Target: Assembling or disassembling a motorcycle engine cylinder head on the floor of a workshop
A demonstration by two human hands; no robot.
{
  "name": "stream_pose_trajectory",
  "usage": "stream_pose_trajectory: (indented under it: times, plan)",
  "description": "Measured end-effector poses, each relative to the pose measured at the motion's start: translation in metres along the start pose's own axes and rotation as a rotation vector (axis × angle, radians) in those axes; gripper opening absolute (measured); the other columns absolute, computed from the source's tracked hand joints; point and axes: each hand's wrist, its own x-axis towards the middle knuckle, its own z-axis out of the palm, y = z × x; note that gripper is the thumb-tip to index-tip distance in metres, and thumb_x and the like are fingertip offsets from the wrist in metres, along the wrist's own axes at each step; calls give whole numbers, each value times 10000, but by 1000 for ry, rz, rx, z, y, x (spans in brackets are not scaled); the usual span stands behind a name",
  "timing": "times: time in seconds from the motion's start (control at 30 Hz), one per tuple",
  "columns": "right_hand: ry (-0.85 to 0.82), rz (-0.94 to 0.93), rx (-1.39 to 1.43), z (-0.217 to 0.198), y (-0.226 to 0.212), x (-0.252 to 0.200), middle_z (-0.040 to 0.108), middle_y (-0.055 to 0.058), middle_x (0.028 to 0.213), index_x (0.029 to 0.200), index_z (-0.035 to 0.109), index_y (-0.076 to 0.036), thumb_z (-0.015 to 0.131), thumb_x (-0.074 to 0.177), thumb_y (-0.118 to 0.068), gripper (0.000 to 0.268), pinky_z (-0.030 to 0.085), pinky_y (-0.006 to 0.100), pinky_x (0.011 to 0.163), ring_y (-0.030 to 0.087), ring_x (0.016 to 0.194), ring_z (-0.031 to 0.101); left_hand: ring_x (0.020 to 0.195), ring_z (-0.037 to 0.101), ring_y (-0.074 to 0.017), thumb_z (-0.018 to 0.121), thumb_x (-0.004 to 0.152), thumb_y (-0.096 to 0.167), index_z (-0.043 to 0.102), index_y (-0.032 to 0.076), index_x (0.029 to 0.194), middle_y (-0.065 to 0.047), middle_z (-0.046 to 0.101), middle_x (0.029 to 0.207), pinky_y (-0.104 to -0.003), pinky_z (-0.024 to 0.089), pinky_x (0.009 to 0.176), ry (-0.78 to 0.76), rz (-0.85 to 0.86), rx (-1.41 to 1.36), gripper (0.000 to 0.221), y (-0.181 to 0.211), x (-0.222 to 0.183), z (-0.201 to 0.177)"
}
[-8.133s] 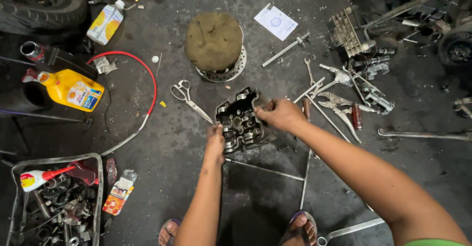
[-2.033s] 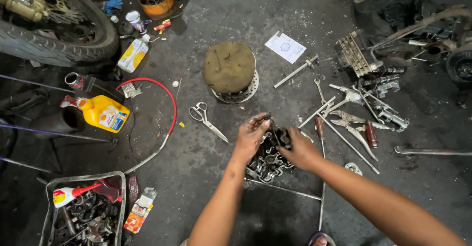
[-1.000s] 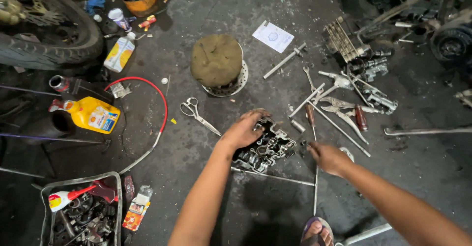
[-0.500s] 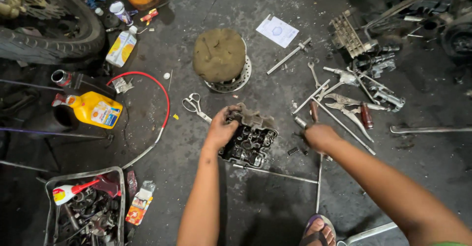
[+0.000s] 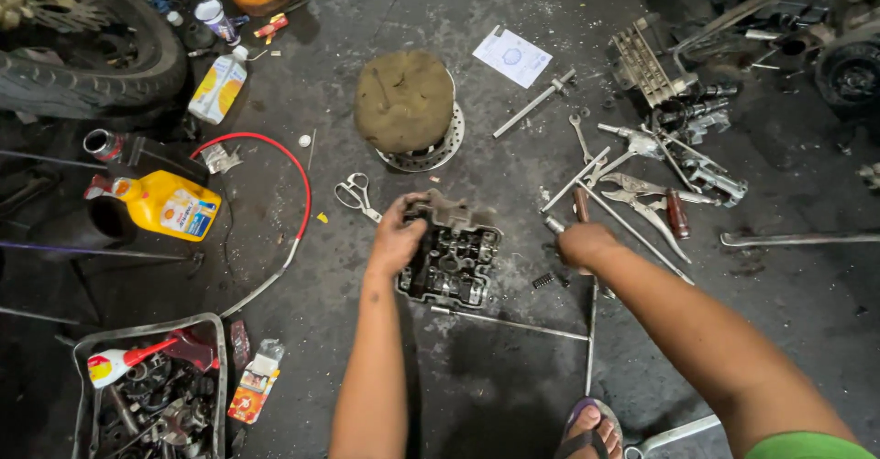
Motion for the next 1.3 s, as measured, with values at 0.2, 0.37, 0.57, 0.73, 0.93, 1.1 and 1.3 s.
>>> stream_pose_trajectory:
  times: [0.2, 0.37, 0.57, 0.73, 0.93, 1.1, 1.3]
  plan:
    - [49, -33, 59, -64, -22, -63, 805, 158, 1043, 1038, 809, -44, 686, 842, -232, 298, 613, 537, 854, 355, 1046, 761, 1066, 646, -230, 572, 758, -36, 681, 54, 1255, -151, 707, 1110, -373, 515, 993, 51, -66, -2, 517, -13, -2, -16]
    - [80, -61, 31, -69, -28, -51, 802, 170, 1036, 1032, 806, -52, 667, 845, -241, 300, 614, 534, 855, 352, 1050, 761, 1063, 650, -247, 551, 756, -49, 687, 46, 1249, -174, 706, 1111, -389, 524, 990, 57, -69, -33, 520, 1, -3, -3]
    - [95, 5, 49, -71, -33, -55, 801, 152, 1063, 1085, 805, -112, 647, 870, -424, 410, 614, 514, 864, 340, 1059, 760, 1051, 673, -235, 579, 757, -37, 693, 58, 1246, -166, 726, 1099, -370, 548, 961, 68, -102, -28, 510, 6, 1, 10]
    - [59, 23, 85, -145, -51, -137, 776, 188, 1164, 1199, 772, -129, 585, 920, -501, 502, 597, 515, 943, 367, 1146, 728, 1046, 681, -243, 582, 764, -30, 690, 62, 1250, -178, 729, 1089, -374, 555, 955, 72, -103, -3, 506, -4, 4, 12]
    - [354, -346, 999, -205, -93, -202, 552, 373, 1339, 1447, 527, -5, 630, 935, -283, 591, 474, 616, 1069, 539, 1305, 529, 1095, 671, -306, 593, 769, -11, 696, 58, 1224, -217, 714, 1122, -407, 535, 989, 42, -37, 20, 472, -3, 4, 19]
    - [281, -342, 572, -183, -119, -150, 602, 255, 1365, 1486, 452, -60, 706, 853, -348, 741, 506, 570, 1076, 471, 1256, 603, 1145, 644, -379, 598, 770, -7, 683, 13, 1224, -267, 693, 1173, -462, 507, 1021, -2, 70, 50, 462, 0, 2, 28]
    - [308, -176, 622, -174, -124, -134, 698, 206, 1226, 1303, 591, -81, 778, 767, -376, 640, 570, 520, 992, 417, 1162, 678, 1185, 616, -441, 626, 771, 4, 673, 19, 1222, -269, 690, 1176, -494, 468, 1065, -2, 122, 129, 454, 0, -2, 35]
